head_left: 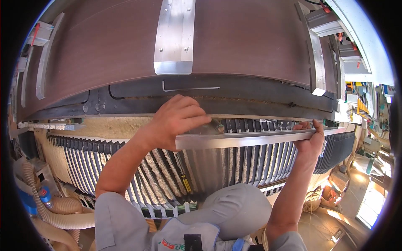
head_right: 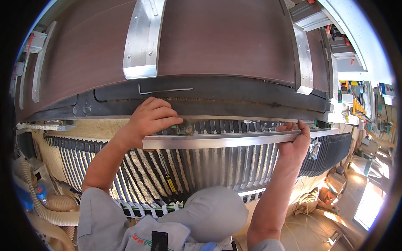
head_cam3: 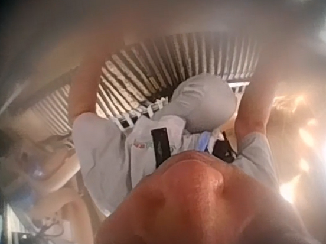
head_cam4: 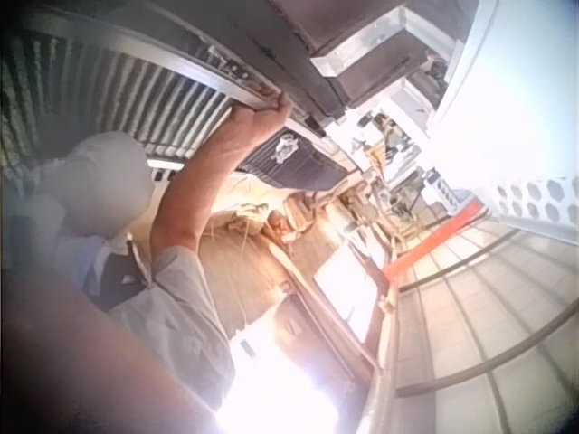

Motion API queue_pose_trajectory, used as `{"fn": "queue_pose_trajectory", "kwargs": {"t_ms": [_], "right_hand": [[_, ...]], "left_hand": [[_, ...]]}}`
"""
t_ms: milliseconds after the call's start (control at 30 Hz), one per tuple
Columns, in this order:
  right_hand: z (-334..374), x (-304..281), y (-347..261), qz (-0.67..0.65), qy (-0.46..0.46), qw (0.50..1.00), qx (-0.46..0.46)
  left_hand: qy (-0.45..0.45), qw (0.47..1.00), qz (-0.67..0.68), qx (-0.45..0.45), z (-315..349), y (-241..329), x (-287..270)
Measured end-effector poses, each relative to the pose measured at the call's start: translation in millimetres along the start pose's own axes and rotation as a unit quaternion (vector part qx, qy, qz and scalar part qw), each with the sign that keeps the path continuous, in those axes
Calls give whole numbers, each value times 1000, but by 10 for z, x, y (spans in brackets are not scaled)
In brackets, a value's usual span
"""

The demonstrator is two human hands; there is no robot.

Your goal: The person unscrews a sensor from a metal rail, repositions the rail onto a large industrial machine component, and then works on the sensor housing by hand.

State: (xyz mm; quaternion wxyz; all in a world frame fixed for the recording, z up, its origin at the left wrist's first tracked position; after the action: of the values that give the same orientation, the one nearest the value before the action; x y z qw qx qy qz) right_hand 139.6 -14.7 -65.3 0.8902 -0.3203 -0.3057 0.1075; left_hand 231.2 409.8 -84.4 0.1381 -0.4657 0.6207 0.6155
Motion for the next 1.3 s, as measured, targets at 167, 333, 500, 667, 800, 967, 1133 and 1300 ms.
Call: {"fn": "queue_pose_trajectory", "kwargs": {"t_ms": [167,333,500,667,800,967,1133,1300], "right_hand": [[74,65,-21,-3,12,1000,-20],[39,18,-28,3,16,1000,-11],[68,47,-5,0,21,1000,-4],[68,33,-22,-5,4,1000,-7],[103,54,-19,-3,-4,1000,-11],[83,53,-25,-2,-6,1000,-7],[106,56,-37,1,-7,1000,-9],[109,45,-11,-2,17,1000,-10]], "left_hand": [[12,1000,-1,10,-13,-8,-12],[20,1000,-8,15,-2,-16,-1],[28,1000,1,12,19,-29,2],[21,1000,-1,12,-8,-16,5],[17,1000,-13,10,-14,-12,12],[10,1000,-5,7,-11,-15,11],[10,1000,-3,7,-20,-5,-16],[14,1000,11,-2,-16,-8,-1]]}}
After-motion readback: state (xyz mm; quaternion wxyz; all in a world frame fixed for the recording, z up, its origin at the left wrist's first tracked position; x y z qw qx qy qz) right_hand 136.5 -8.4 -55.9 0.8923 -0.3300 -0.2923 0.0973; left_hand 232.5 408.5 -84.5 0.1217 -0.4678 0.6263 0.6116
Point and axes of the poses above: each hand's wrist, its own z-axis away from the middle knuckle, its own x-axis out of the palm, y = z × x, the point moved 3 cm from there along -z, towards the middle knuckle, and after that the axes turned 14 degrees about -y, right-handed, at the moved point
